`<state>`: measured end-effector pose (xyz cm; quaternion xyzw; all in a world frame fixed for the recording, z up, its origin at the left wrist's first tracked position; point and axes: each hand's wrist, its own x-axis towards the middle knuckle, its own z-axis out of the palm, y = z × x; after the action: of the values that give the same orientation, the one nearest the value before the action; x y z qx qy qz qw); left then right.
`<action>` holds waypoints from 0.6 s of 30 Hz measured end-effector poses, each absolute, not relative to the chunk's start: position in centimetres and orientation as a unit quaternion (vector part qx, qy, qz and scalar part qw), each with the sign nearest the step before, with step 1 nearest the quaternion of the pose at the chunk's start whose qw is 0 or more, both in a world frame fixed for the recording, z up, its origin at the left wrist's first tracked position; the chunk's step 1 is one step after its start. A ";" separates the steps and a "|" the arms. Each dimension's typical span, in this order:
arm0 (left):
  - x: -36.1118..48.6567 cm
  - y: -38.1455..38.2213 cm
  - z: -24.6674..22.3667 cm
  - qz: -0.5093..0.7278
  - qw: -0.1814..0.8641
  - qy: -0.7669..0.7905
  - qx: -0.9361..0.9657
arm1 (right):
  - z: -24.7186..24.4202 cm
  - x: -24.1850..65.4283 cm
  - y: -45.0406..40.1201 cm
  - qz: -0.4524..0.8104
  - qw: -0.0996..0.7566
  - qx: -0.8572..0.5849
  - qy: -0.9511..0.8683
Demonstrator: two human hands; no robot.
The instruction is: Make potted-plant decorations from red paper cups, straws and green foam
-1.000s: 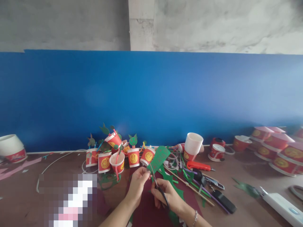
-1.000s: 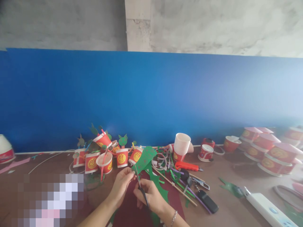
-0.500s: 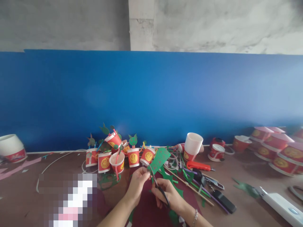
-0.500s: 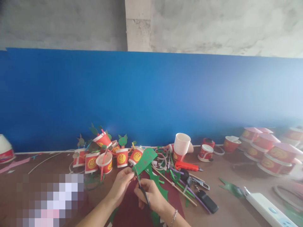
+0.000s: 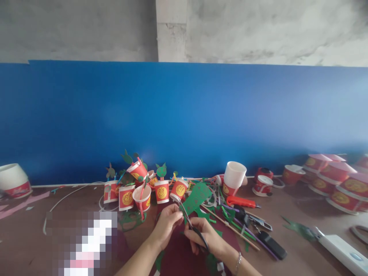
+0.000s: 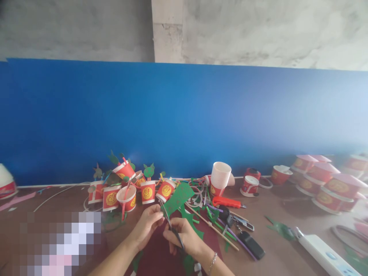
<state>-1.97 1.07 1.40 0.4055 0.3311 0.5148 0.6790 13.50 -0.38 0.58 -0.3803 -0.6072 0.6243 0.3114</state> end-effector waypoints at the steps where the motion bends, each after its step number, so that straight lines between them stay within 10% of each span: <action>1: -2.0 1.1 1.3 0.512 0.684 0.325 0.406 | 0.6 13.5 -0.4 0.624 0.312 -0.380 -0.608; 18: -2.5 1.5 0.8 0.478 0.713 0.314 0.405 | 0.9 14.1 0.0 0.640 0.282 -0.374 -0.609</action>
<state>-2.53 1.53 0.79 0.4054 0.3137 0.4783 0.7130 14.10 -0.03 0.88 -0.3744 -0.6087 0.6401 0.2821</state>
